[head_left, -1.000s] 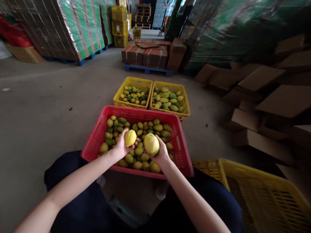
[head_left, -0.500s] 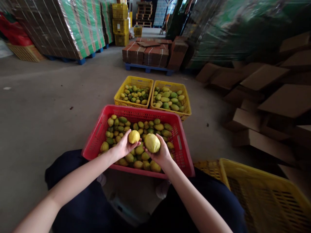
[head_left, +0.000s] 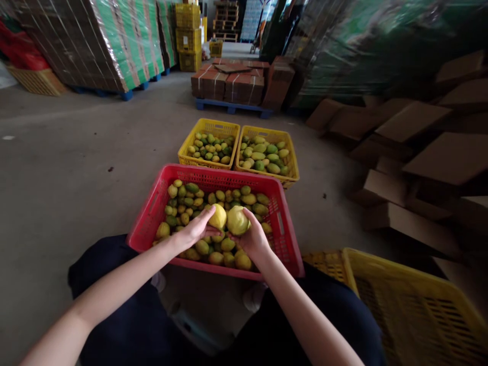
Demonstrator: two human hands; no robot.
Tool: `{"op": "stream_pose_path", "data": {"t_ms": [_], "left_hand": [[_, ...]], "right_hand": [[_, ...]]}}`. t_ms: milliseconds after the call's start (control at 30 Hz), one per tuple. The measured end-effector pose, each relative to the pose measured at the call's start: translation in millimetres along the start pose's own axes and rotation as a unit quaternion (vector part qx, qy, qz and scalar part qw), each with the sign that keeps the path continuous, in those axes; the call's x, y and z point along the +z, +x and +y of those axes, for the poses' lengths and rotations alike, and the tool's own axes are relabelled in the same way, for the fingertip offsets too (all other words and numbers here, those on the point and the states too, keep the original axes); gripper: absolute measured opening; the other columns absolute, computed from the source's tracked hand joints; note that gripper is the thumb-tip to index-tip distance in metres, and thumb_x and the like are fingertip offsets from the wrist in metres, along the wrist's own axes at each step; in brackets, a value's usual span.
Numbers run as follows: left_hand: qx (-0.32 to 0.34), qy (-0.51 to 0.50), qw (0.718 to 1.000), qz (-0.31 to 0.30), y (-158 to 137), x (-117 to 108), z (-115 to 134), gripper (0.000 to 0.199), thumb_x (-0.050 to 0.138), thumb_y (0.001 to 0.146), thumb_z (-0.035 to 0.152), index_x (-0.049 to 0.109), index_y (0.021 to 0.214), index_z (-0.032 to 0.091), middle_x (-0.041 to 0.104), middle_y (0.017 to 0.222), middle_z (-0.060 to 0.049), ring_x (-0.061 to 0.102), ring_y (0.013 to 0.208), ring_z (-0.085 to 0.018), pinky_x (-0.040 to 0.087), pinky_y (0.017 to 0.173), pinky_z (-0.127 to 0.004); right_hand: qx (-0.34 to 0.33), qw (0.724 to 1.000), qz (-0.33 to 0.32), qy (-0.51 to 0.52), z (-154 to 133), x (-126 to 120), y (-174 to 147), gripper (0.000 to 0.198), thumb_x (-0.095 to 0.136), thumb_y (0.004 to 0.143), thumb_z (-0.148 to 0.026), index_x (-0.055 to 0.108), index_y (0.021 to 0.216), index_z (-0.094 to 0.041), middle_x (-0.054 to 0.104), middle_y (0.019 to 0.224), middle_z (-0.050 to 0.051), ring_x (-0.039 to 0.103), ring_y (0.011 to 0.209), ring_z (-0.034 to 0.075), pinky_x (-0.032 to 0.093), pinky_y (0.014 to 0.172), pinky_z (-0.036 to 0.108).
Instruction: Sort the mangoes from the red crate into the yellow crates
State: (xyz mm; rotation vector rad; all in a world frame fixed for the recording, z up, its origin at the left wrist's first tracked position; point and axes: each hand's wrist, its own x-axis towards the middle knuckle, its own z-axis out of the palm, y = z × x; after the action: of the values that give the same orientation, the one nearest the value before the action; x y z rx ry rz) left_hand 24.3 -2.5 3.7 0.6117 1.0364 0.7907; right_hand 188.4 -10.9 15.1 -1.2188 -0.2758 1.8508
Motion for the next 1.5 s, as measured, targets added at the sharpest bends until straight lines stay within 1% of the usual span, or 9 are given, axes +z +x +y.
{"op": "stream_pose_path", "data": {"t_ms": [100,200,367,533,633,833,933,1167,1500], "left_hand": [[0.203,0.154,0.966,0.036,-1,-5,0,0.043,0.066,0.079,0.038,0.047,0.113,0.020,0.057,0.117,-0.009,0.060,0.101,-0.020,0.052,0.082,-0.032],[0.336,0.279,0.898,0.057,-5,-8,4,0.054,0.074,0.071,0.031,0.046,0.117,0.022,0.053,0.122,-0.009,0.052,0.113,-0.023,0.043,0.097,-0.038],[0.393,0.300,0.867,0.059,-17,-3,15,0.046,0.077,0.066,0.025,0.057,0.109,0.023,0.053,0.119,-0.009,0.047,0.118,-0.025,0.032,0.106,-0.036],[0.361,0.228,0.904,0.027,-26,3,21,0.043,0.080,0.060,0.018,0.064,0.100,0.024,0.055,0.116,-0.009,0.042,0.123,-0.028,0.030,0.108,-0.035],[0.337,0.178,0.924,0.021,-27,3,23,0.047,0.082,0.056,0.014,0.066,0.099,0.023,0.056,0.116,-0.009,0.044,0.122,-0.027,0.039,0.100,-0.032],[0.286,0.112,0.951,0.016,-18,-2,27,0.051,0.081,0.055,0.011,0.068,0.104,0.021,0.059,0.119,-0.008,0.056,0.108,-0.021,0.048,0.086,-0.023],[0.217,0.001,0.976,-0.004,-14,-5,28,0.042,0.077,0.064,0.013,0.067,0.104,0.019,0.065,0.109,-0.006,0.061,0.098,-0.018,0.049,0.085,-0.024],[0.035,-0.231,0.971,-0.043,-16,1,30,0.020,0.050,0.086,0.019,0.061,0.100,0.010,0.068,0.093,-0.011,0.065,0.087,-0.018,0.054,0.078,-0.028],[0.006,-0.288,0.957,0.028,-9,4,8,0.016,0.054,0.087,0.027,0.060,0.089,0.013,0.065,0.071,-0.002,0.064,0.061,-0.012,0.057,0.063,-0.025]], "right_hand": [[-0.159,0.981,0.015,-0.109,0,-3,0,0.036,0.067,0.070,-0.043,0.059,0.098,-0.021,0.068,0.084,0.002,0.064,0.068,0.017,0.053,0.056,0.027],[-0.332,0.908,0.052,-0.251,0,-6,0,0.054,0.077,0.060,-0.039,0.055,0.107,-0.024,0.065,0.099,0.002,0.063,0.085,0.020,0.053,0.072,0.031],[-0.499,0.792,0.060,-0.347,4,-8,3,0.053,0.079,0.057,-0.026,0.056,0.105,-0.029,0.060,0.115,0.003,0.054,0.110,0.025,0.041,0.099,0.041],[-0.529,0.774,0.043,-0.346,7,-8,3,0.045,0.077,0.060,-0.027,0.056,0.099,-0.029,0.054,0.123,0.007,0.046,0.120,0.029,0.032,0.106,0.051],[-0.521,0.786,0.042,-0.330,4,-6,0,0.047,0.079,0.058,-0.026,0.058,0.100,-0.029,0.054,0.122,0.007,0.046,0.119,0.029,0.035,0.104,0.049],[-0.376,0.915,-0.048,-0.140,-5,-4,-4,0.055,0.079,0.058,-0.019,0.056,0.107,-0.028,0.065,0.103,-0.001,0.061,0.088,0.017,0.051,0.077,0.028],[-0.302,0.950,-0.072,-0.045,-8,-4,-2,0.040,0.077,0.061,-0.022,0.057,0.095,-0.025,0.067,0.085,-0.004,0.060,0.071,0.012,0.049,0.064,0.022],[-0.161,0.980,-0.113,0.025,-6,2,0,0.024,0.065,0.074,-0.030,0.064,0.096,-0.021,0.071,0.090,0.001,0.065,0.088,0.018,0.052,0.073,0.028],[-0.058,0.991,-0.108,0.045,1,4,0,0.034,0.052,0.086,-0.049,0.065,0.092,-0.018,0.071,0.074,0.003,0.068,0.063,0.018,0.053,0.049,0.027]]}}
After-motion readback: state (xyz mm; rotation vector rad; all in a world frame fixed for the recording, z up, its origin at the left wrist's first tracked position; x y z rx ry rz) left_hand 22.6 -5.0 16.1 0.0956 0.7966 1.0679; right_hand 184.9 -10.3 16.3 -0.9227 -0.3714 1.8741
